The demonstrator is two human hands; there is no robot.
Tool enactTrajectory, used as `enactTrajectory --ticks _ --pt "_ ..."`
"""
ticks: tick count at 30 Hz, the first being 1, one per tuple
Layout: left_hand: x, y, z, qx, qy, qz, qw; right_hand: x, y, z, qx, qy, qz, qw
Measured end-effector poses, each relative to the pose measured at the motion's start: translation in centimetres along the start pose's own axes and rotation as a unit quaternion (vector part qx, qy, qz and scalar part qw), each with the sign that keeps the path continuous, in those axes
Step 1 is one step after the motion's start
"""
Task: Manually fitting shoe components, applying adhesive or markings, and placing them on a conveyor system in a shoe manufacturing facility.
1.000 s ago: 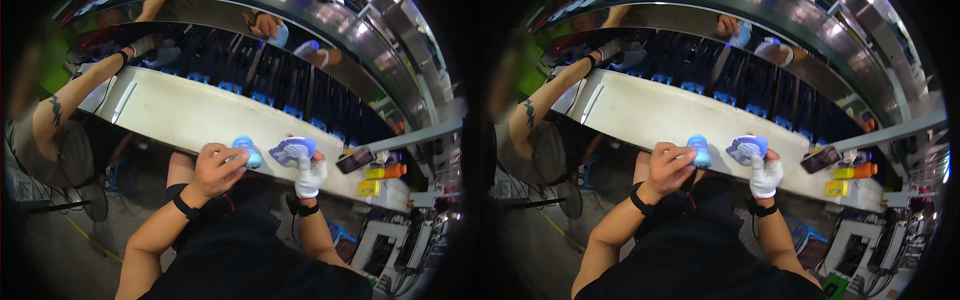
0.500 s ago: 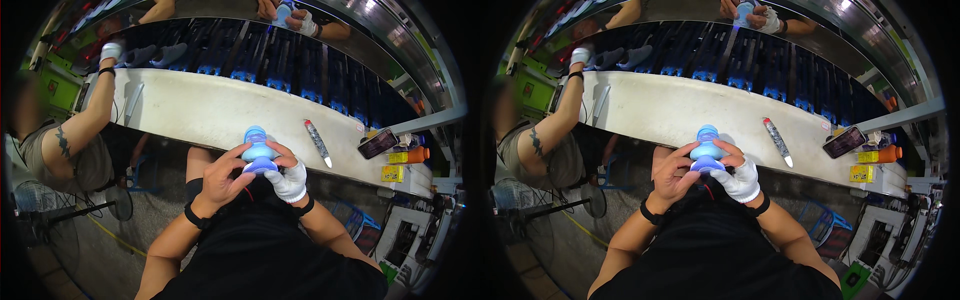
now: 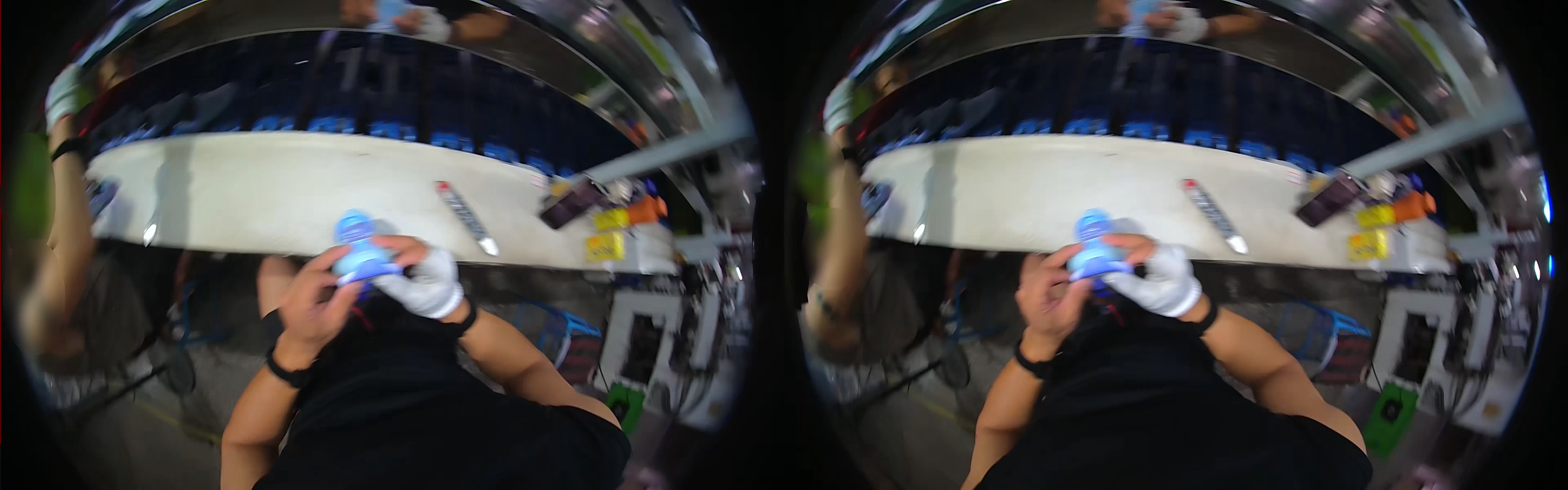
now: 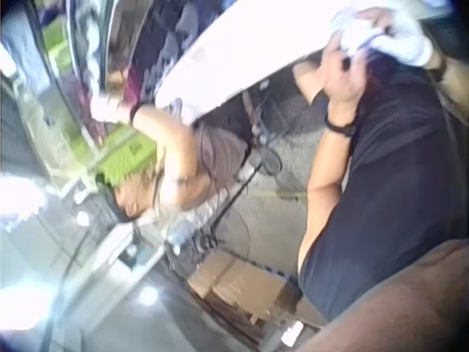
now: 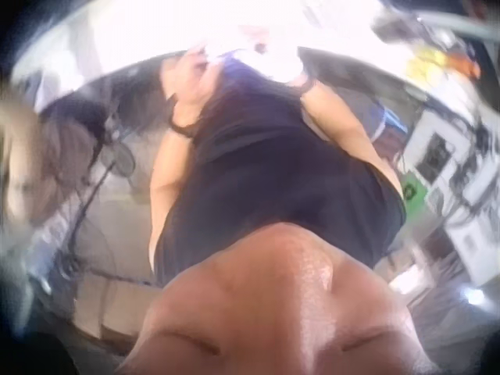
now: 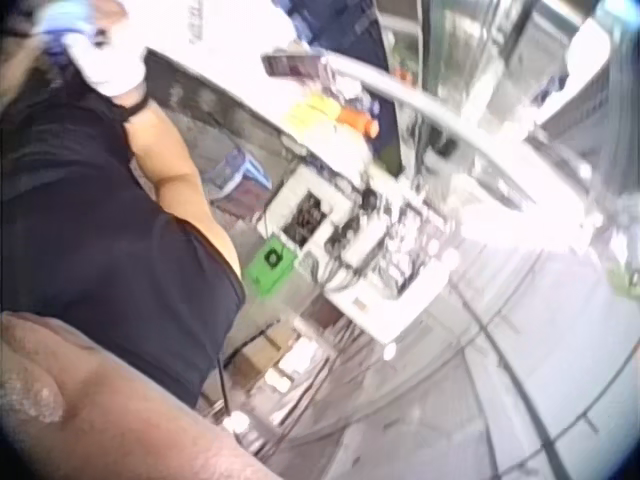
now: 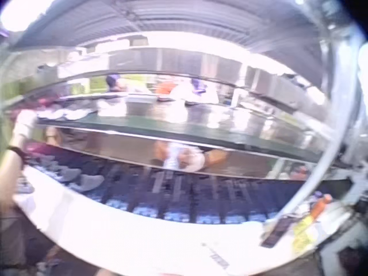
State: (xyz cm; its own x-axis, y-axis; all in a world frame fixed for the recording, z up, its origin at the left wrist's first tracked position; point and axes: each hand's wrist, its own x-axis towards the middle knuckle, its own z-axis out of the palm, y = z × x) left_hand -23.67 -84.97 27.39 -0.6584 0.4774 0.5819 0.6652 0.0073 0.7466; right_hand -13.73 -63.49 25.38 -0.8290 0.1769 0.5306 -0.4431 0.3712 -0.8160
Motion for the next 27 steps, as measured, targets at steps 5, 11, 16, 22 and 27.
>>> enactTrajectory --ticks 5,11,16,22,27 --pt "-0.8 -1.4 -0.6 -0.053 0.046 -0.065 0.995 1.9 -0.7 1.2 0.077 -0.024 0.075 0.994" --pt "1.4 -1.1 -3.6 -0.05 -0.046 -0.149 0.986 3.1 0.0 1.7 0.054 0.015 0.027 0.998" --pt "5.6 4.1 -7.0 0.131 -0.137 -0.054 0.98 3.9 -1.9 4.5 -0.043 -0.003 -0.021 0.999" --pt "5.8 1.8 -6.6 0.22 -0.227 -0.01 0.949 2.5 -1.0 4.7 -0.121 -0.057 -0.072 0.988" --pt "4.6 1.9 -7.4 0.213 -0.228 -0.059 0.948 3.0 -2.8 4.6 -0.148 -0.097 -0.036 0.983"
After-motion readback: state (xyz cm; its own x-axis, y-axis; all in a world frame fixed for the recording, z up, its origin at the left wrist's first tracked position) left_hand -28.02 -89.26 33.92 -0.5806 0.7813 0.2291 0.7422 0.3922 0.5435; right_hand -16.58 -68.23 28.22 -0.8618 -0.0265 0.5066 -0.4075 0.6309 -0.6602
